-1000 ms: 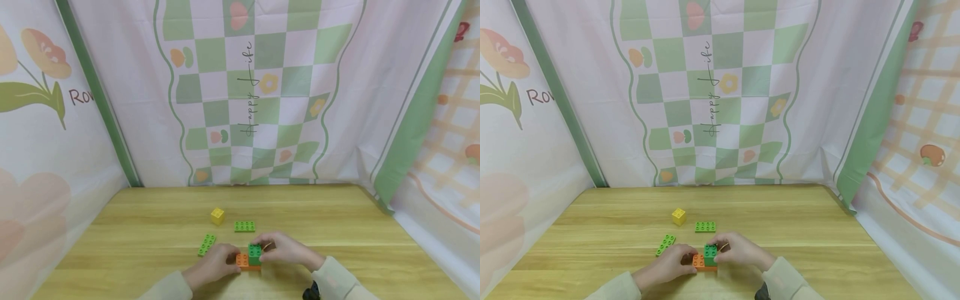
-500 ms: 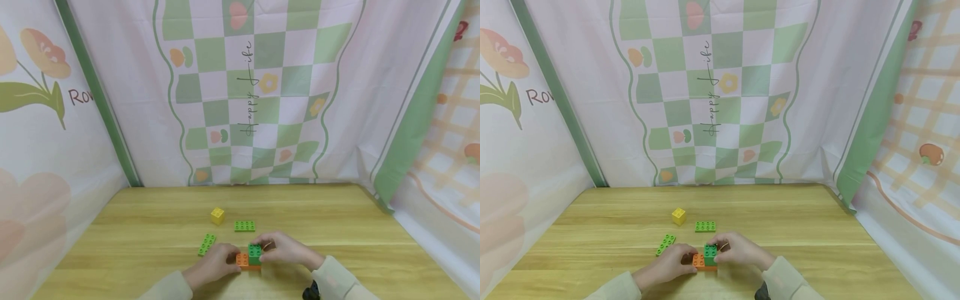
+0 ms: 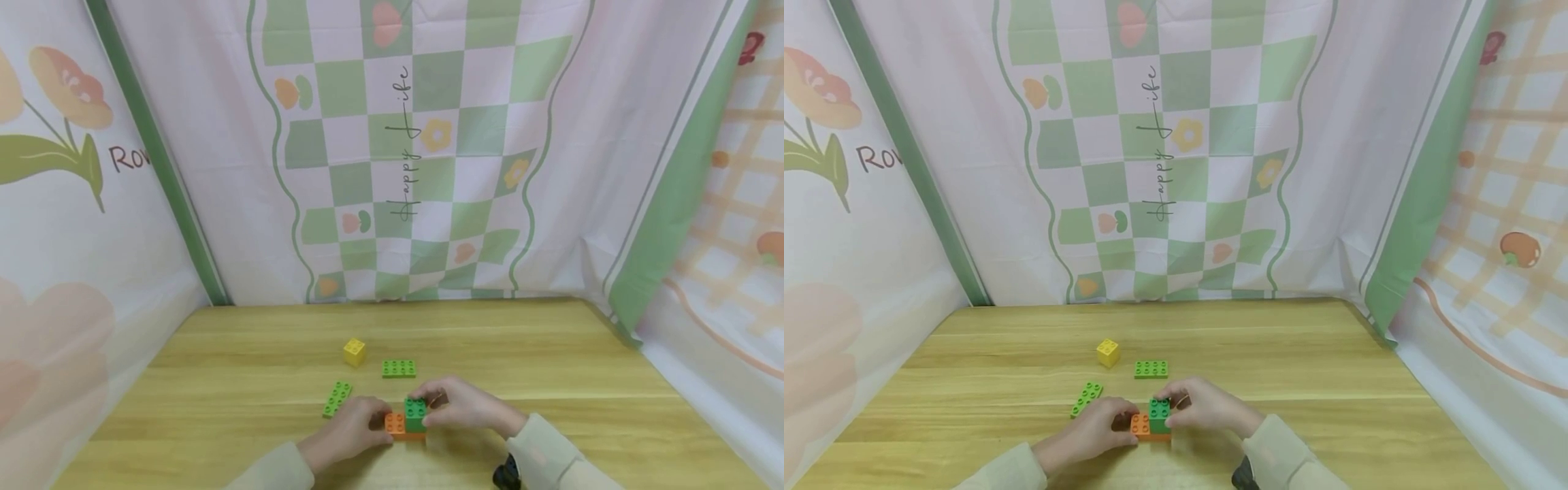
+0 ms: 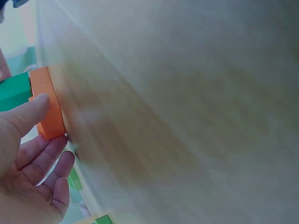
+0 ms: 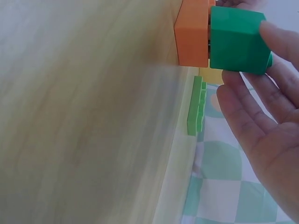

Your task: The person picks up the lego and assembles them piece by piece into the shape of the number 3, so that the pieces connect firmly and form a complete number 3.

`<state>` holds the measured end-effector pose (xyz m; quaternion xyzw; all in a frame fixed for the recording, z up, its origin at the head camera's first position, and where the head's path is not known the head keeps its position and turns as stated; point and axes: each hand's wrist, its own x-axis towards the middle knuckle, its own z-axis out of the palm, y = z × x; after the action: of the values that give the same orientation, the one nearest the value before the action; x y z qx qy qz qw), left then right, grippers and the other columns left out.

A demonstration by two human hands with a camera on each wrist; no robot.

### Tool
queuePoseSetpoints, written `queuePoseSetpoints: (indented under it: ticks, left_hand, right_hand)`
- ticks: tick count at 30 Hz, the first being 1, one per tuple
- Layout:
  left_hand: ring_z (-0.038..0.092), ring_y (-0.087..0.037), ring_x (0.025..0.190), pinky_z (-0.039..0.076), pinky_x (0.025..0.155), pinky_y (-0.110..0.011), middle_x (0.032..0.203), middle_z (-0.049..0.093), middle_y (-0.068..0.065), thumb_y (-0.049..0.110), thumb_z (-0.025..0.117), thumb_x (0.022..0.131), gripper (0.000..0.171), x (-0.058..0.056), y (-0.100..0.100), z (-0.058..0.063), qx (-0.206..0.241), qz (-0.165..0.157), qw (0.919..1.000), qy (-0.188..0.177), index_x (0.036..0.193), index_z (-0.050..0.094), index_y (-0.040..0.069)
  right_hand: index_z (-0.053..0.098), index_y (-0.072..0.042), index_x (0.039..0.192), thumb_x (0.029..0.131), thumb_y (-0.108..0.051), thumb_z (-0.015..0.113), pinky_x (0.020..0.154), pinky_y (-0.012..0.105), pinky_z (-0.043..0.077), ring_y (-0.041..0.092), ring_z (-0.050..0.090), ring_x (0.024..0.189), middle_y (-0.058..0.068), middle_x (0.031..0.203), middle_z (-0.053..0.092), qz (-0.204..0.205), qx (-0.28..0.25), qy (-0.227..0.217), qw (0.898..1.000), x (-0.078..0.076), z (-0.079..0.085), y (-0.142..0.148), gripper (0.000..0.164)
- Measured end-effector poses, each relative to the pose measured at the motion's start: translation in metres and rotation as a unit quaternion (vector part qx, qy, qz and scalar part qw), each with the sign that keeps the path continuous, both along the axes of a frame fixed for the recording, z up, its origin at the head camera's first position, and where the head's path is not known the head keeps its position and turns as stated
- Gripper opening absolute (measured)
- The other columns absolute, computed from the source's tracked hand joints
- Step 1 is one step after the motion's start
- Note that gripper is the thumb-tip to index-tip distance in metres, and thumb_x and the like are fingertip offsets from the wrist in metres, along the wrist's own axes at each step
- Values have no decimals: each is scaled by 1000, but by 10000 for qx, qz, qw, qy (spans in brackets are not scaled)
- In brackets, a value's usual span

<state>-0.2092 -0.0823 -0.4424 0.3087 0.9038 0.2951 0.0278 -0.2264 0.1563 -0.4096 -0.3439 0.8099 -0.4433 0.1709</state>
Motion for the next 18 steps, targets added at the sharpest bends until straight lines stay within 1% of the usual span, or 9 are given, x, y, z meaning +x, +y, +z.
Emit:
queuePoseSetpoints:
  ticks: [9, 14, 18]
  left_hand:
    - [57, -6, 89, 47, 79, -26, 98, 65, 5, 25, 76, 74, 32, 0, 0, 3, 30, -7, 10000, -13, 101, 68, 10]
    - [57, -6, 89, 46, 80, -27, 98, 65, 5, 25, 76, 74, 32, 0, 0, 3, -6, 11, 10000, -16, 102, 68, 11]
    - [57, -6, 89, 47, 80, -27, 98, 65, 5, 25, 76, 74, 32, 0, 0, 2, 24, -18, 10000, -65, 102, 68, 10]
  right_hand:
    - [60, 1, 115, 79, -7, 70, 85, 32, 47, 15, 59, 92, 7, 109, 62, 2, 29, 144, 9999, 0, 1, 0, 38]
    - [60, 1, 114, 79, -7, 70, 85, 32, 47, 15, 60, 92, 7, 108, 62, 7, -21, 198, 9998, 0, -1, 0, 38]
    - [60, 1, 114, 79, -6, 70, 85, 31, 47, 17, 60, 92, 8, 109, 62, 14, -100, 110, 9999, 0, -3, 1, 38]
